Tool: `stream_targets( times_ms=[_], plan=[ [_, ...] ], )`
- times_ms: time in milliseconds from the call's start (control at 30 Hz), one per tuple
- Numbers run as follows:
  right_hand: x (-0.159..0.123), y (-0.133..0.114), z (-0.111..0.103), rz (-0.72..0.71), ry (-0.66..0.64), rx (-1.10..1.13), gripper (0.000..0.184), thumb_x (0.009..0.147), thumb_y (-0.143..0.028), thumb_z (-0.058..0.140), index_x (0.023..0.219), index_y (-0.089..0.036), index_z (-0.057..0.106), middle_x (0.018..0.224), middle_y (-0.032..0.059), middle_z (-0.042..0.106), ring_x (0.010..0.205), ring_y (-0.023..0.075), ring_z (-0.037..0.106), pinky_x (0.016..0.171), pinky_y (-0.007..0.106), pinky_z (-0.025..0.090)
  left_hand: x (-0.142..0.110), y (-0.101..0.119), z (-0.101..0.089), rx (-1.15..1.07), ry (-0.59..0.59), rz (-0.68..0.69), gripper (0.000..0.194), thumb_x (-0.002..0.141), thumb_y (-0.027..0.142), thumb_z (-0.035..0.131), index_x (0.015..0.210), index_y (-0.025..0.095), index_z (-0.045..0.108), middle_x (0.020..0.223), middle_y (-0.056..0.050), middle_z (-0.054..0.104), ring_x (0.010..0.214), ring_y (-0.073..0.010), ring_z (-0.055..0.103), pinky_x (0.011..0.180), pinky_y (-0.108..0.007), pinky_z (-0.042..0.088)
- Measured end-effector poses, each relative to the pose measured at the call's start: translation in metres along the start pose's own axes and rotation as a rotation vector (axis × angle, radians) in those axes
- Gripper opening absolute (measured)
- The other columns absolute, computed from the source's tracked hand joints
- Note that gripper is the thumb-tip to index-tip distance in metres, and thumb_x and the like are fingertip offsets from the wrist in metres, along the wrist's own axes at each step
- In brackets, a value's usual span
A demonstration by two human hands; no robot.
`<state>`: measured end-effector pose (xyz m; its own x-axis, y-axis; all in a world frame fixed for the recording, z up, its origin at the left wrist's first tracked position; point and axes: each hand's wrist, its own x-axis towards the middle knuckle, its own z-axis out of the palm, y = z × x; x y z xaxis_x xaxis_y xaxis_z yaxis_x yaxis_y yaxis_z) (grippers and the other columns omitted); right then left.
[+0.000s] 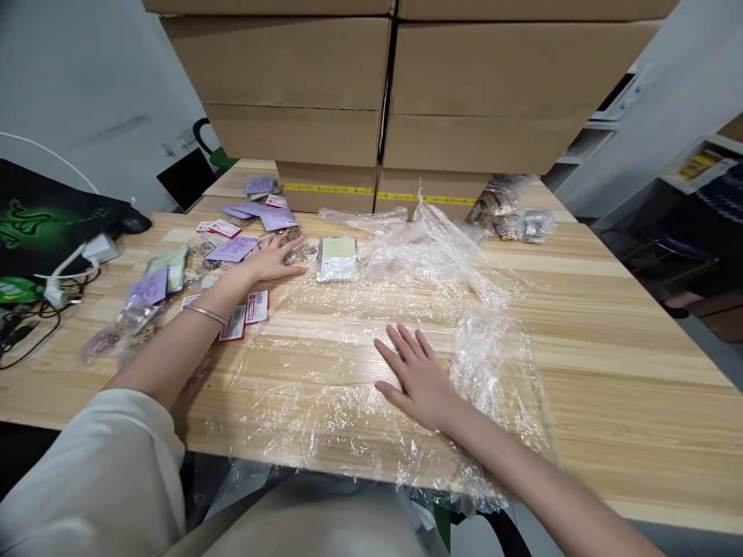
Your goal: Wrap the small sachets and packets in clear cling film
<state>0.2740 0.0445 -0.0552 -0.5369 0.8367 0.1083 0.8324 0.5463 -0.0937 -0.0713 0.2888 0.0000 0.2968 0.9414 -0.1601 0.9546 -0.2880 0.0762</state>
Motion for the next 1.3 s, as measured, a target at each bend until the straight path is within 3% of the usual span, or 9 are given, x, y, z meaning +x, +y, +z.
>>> stream_targets(
  times_ms=[233,500,800,933,1033,1100,1167,1233,1300],
  plan=[
    [0.000,-0.001,-0.001,0.011,-0.003,0.007,0.076,0.098,-0.059,0.041,0.159,-0.032,0.004,0.165,0.0027,0.012,0.151,0.0300,0.015,0.121,0.057,0.022,0.005,0.025,0.015,0.058,0.143,0.036,0.080,0.088,0.070,0.041,0.158,0.038,0.017,0.162,-0.016,0.022,0.147,-0.0439,0.019,0.107,-0.068,0.025],
    [0.001,-0.001,-0.003,0.012,-0.006,0.042,0.077,0.099,-0.058,0.040,0.159,-0.034,-0.001,0.165,0.0027,0.014,0.152,0.0302,0.015,0.120,0.059,0.023,0.009,0.042,0.024,0.072,0.238,0.093,0.061,0.090,0.062,0.045,0.141,0.029,0.052,0.137,-0.016,0.053,0.130,-0.0420,0.036,0.101,-0.060,0.032],
    [0.001,-0.001,-0.004,0.021,-0.039,0.057,0.075,0.099,-0.060,0.038,0.159,-0.034,0.001,0.165,0.0035,0.012,0.152,0.0299,0.012,0.121,0.058,0.021,-0.003,0.045,0.022,0.111,0.258,0.035,0.043,0.094,0.034,0.044,0.133,0.020,0.058,0.126,-0.018,0.057,0.123,-0.0372,0.043,0.093,-0.049,0.044],
    [0.001,-0.001,-0.005,0.017,-0.034,0.060,0.073,0.100,-0.059,0.037,0.159,-0.035,0.000,0.166,0.0029,0.011,0.152,0.0290,0.010,0.122,0.058,0.020,-0.011,0.036,0.013,0.102,0.299,-0.014,0.042,0.094,0.030,0.044,0.131,0.017,0.059,0.124,-0.019,0.055,0.124,-0.0378,0.043,0.096,-0.050,0.043],
    [0.002,-0.001,-0.005,0.021,-0.029,0.070,0.074,0.099,-0.059,0.037,0.158,-0.038,-0.001,0.166,0.0008,0.010,0.152,0.0288,0.011,0.122,0.058,0.019,-0.029,0.043,-0.009,0.033,0.451,-0.045,0.043,0.096,0.030,0.042,0.135,0.017,0.056,0.125,-0.017,0.053,0.125,-0.0379,0.041,0.102,-0.050,0.040],
    [0.003,-0.002,-0.006,0.020,-0.026,0.076,0.073,0.099,-0.058,0.037,0.158,-0.038,-0.001,0.166,0.0002,0.011,0.152,0.0288,0.012,0.122,0.058,0.019,-0.049,0.063,-0.025,-0.028,0.542,0.031,0.043,0.098,0.030,0.041,0.137,0.018,0.053,0.127,-0.016,0.052,0.126,-0.0372,0.040,0.104,-0.051,0.038],
    [0.003,-0.001,-0.007,0.014,-0.029,0.089,0.074,0.099,-0.059,0.038,0.159,-0.036,0.000,0.166,0.0013,0.014,0.152,0.0296,0.014,0.122,0.058,0.019,-0.075,0.095,-0.030,-0.065,0.539,0.207,0.042,0.099,0.029,0.041,0.138,0.018,0.052,0.125,-0.015,0.053,0.124,-0.0343,0.042,0.101,-0.049,0.040],
    [0.003,0.002,-0.011,0.022,-0.033,0.133,0.076,0.098,-0.059,0.040,0.159,-0.035,0.002,0.165,0.0028,0.019,0.151,0.0311,0.019,0.121,0.058,0.023,-0.101,0.130,-0.021,-0.043,0.417,0.472,0.041,0.098,0.028,0.045,0.137,0.018,0.053,0.121,-0.014,0.057,0.118,-0.0314,0.047,0.097,-0.046,0.044],
    [0.001,0.008,-0.019,0.076,-0.004,0.228,0.068,0.100,-0.051,0.038,0.159,-0.036,0.010,0.163,0.0030,0.025,0.147,0.0315,0.030,0.116,0.057,0.035,-0.122,0.161,0.003,0.001,0.250,0.706,0.039,0.098,0.028,0.048,0.135,0.019,0.054,0.123,-0.014,0.059,0.116,-0.0307,0.049,0.093,-0.044,0.046]
  ],
)
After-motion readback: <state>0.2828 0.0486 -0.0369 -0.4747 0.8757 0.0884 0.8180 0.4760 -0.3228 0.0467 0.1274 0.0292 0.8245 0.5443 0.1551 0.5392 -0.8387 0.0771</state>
